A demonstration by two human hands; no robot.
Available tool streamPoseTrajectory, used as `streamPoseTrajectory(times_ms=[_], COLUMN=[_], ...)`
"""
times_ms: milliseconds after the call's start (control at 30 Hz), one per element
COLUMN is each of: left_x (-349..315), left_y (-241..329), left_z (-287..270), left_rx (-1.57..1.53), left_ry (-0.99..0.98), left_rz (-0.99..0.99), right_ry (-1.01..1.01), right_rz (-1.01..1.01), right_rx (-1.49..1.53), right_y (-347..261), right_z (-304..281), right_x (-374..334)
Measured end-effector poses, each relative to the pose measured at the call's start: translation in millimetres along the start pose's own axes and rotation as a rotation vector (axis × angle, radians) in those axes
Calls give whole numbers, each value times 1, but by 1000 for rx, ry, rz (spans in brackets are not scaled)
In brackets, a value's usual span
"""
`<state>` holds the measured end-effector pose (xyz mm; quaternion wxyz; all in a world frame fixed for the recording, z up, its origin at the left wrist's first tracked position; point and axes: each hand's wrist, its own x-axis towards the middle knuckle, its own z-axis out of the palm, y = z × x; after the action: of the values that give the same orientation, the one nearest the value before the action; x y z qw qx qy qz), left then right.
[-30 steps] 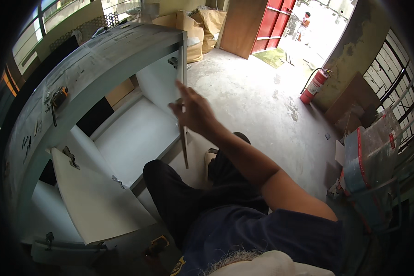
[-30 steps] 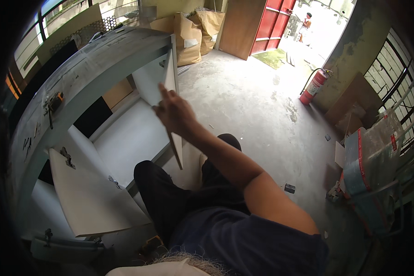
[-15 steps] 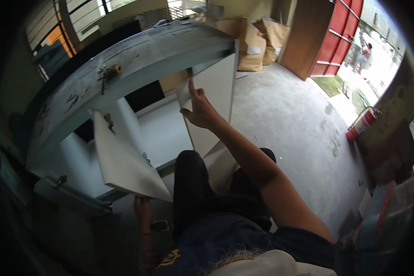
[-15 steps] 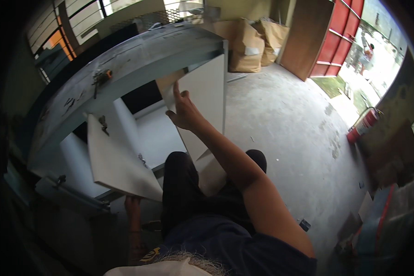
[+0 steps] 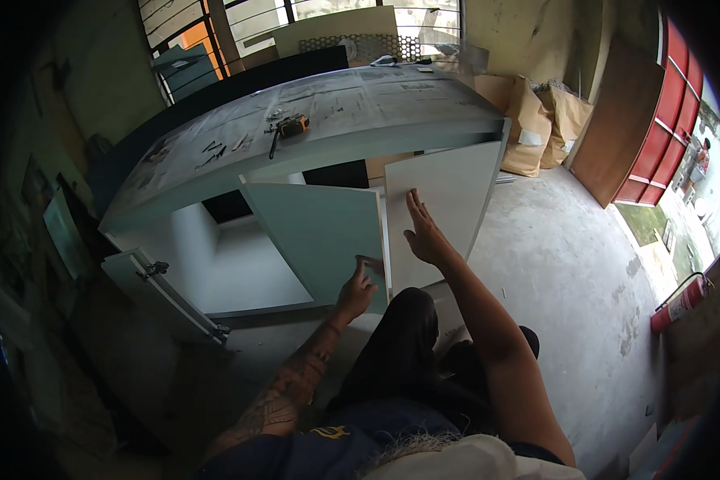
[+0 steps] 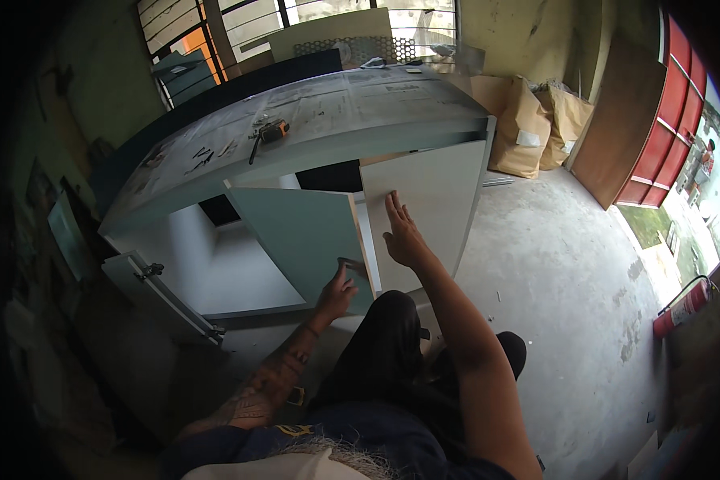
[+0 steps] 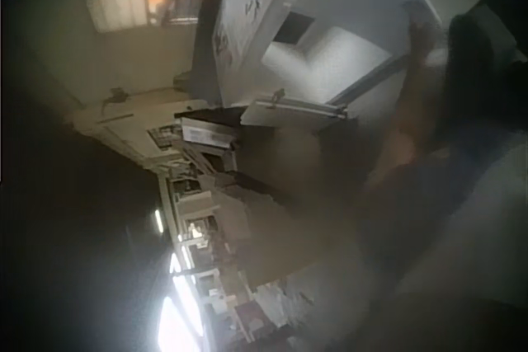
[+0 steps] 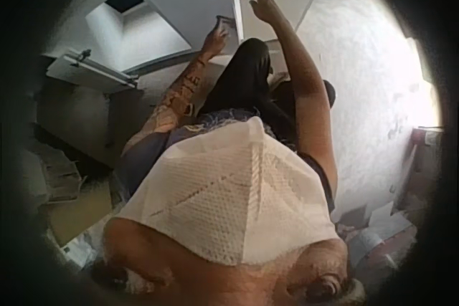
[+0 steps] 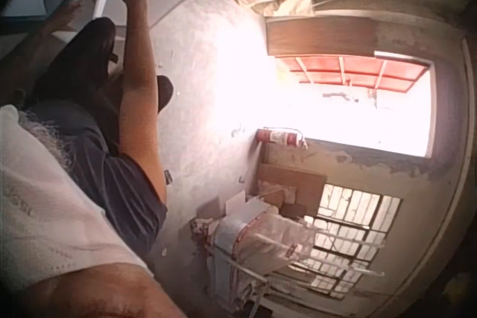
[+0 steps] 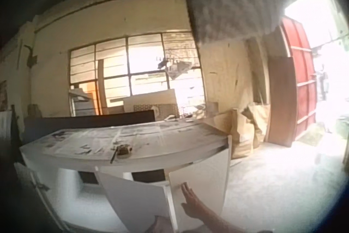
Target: Using a power drill to install hinges and adjust doors on a white base cabinet.
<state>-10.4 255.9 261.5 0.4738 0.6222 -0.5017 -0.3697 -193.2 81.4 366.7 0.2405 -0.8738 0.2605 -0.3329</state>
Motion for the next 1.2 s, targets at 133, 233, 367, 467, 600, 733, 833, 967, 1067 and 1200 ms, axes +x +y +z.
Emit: streamPoseTrajectory(times_ms=[133, 233, 367, 467, 600, 733, 833, 967, 1067, 1200], left_x=[30, 48, 67, 73, 78, 83, 85, 90, 92, 86], left_y=[2, 9, 11, 19, 26, 32, 33, 41, 46, 58], left_z=[6, 6, -4, -3, -4, -2, -3, -1, -1, 1], left_rx=[105, 93, 88, 140, 191, 231, 254, 284, 364, 300], left_ry=[21, 21, 50, 39, 47, 51, 74, 105, 89, 92], left_rz=[-17, 26, -51, -87, -92, -97, -113, -130, -128, -183], right_ry=[20, 74, -15, -159, -360, -642, -729, -589, -640, -661], right_rz=[-26, -34, 135, 213, 289, 498, 502, 479, 440, 444], right_rx=[-15, -15, 63, -46, -11, -115, -49, -4, -80, -73], right_y=[8, 19, 22, 50, 88, 101, 84, 82, 90, 90], right_z=[2, 7, 12, 12, 26, 50, 58, 63, 63, 60], right_x=[4, -5, -30, -71, -135, -170, -164, -166, -167, -165])
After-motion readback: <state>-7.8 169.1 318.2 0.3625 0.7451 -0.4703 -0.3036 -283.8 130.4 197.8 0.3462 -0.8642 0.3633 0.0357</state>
